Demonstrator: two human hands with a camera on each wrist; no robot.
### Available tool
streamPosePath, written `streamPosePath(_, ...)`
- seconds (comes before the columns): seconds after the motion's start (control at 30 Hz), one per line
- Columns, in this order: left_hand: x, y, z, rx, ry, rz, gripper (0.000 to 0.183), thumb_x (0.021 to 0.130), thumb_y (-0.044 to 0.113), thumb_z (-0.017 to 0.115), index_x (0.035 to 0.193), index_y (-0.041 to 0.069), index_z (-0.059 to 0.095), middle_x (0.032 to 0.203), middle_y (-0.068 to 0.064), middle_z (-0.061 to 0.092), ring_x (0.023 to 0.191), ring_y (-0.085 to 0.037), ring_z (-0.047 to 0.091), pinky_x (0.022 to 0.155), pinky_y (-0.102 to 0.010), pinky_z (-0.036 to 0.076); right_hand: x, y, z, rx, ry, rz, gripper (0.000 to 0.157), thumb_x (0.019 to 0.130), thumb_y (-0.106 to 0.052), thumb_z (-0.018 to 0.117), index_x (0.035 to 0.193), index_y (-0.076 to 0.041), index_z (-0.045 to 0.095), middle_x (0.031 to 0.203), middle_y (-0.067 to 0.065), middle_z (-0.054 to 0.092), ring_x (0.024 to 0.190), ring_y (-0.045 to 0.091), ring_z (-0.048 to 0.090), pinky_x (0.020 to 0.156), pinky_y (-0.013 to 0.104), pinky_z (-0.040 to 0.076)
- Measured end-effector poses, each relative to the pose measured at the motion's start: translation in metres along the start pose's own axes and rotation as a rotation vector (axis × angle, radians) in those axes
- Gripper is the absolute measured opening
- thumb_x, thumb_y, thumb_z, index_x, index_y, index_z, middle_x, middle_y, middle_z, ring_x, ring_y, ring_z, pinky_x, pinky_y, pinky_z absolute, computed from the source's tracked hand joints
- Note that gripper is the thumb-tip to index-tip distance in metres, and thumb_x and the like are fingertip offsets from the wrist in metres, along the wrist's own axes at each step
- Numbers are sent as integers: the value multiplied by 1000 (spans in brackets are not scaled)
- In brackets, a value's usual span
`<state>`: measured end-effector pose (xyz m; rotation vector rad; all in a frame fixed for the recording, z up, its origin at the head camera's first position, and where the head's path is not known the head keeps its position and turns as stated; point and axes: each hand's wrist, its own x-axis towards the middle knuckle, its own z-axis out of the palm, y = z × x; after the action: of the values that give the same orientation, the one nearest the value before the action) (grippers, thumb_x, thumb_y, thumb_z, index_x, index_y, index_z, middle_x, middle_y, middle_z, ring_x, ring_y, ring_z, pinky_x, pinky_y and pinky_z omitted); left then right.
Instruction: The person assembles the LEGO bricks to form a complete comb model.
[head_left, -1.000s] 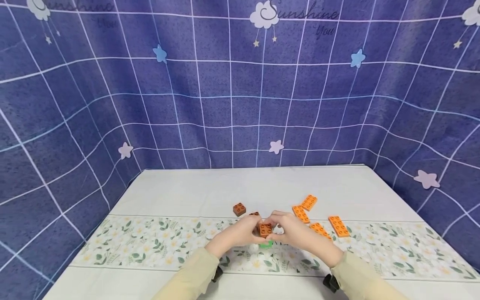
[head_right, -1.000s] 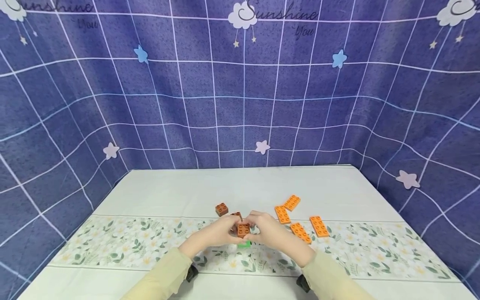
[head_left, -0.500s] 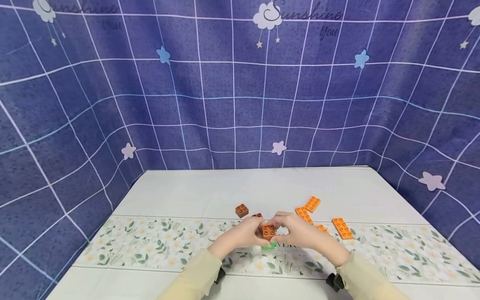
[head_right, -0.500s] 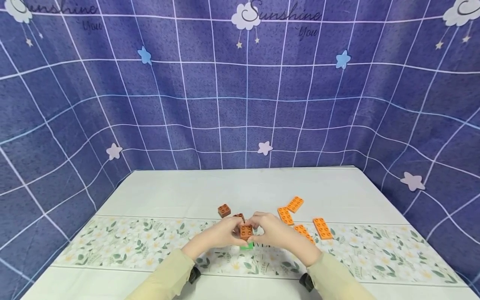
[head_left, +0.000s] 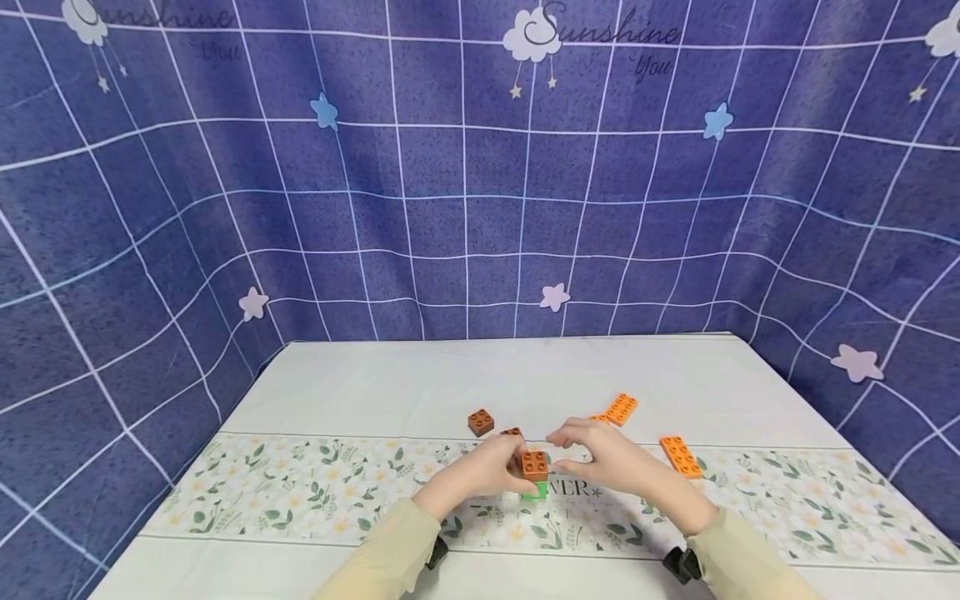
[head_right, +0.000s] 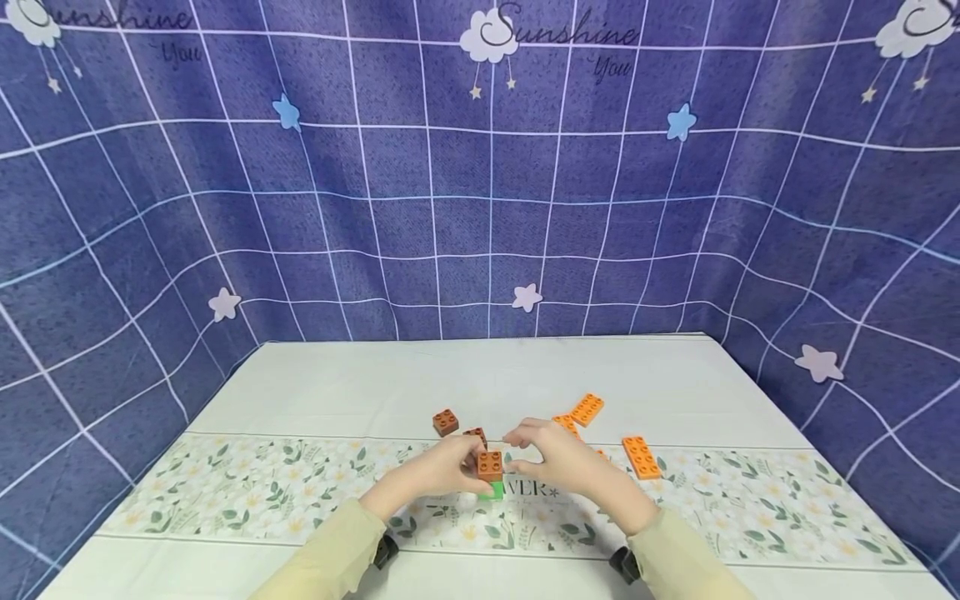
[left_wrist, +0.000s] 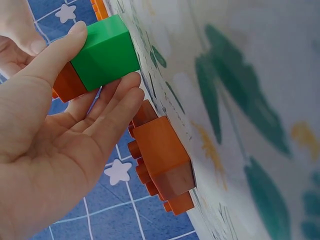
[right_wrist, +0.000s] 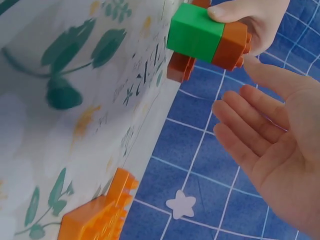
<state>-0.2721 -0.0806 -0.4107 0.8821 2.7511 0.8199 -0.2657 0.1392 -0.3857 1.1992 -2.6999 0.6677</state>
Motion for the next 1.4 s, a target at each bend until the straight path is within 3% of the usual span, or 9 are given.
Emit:
streamPosePath(0.27, 0, -1, 0, -23, -3, -11, 34, 75, 30, 79, 93, 10, 58, 76, 8, 56, 61, 0, 49, 57, -16, 45, -8, 7, -3, -34, 51, 8, 30, 84, -19, 69, 112, -8, 64, 104, 4, 66, 95, 17, 62, 85, 36, 54)
streamPosePath(0.53, 0, -1, 1, -37, -2, -28, 33, 74, 30, 80, 91, 12, 57, 75, 8, 55, 61, -2, 46, 57, -17, 43, -16, 10, -5, -57, 70, 91, 36, 83, -25, 71, 115, -9, 63, 105, 1, 64, 95, 17, 61, 81, 35, 55)
streamPosePath(0.87, -2, -1, 0, -59, -7, -10, 31, 75, 28, 79, 85, 13, 54, 70, 7, 51, 58, -3, 43, 54, -18, 39, -25, 17, -11, -85, 121, 115, 39, 82, -23, 72, 114, -2, 63, 108, 12, 65, 95, 26, 64, 75, 35, 57)
streamPosePath(1.1, -3, 0, -1, -65, -10, -13, 32, 75, 28, 79, 83, 13, 52, 69, 7, 51, 58, -2, 44, 54, -18, 40, -30, 21, -11, -59, 163, 165, 40, 81, -25, 73, 114, -4, 64, 113, 14, 64, 97, 26, 64, 80, 38, 55)
streamPosePath(1.4, -3, 0, -1, -35, 0, -8, 33, 75, 29, 79, 85, 13, 52, 70, 7, 50, 59, -2, 41, 54, -17, 38, -38, 29, -11, -49, 190, 206, 34, 80, -21, 74, 106, -1, 66, 100, 13, 67, 91, 29, 64, 76, 42, 55)
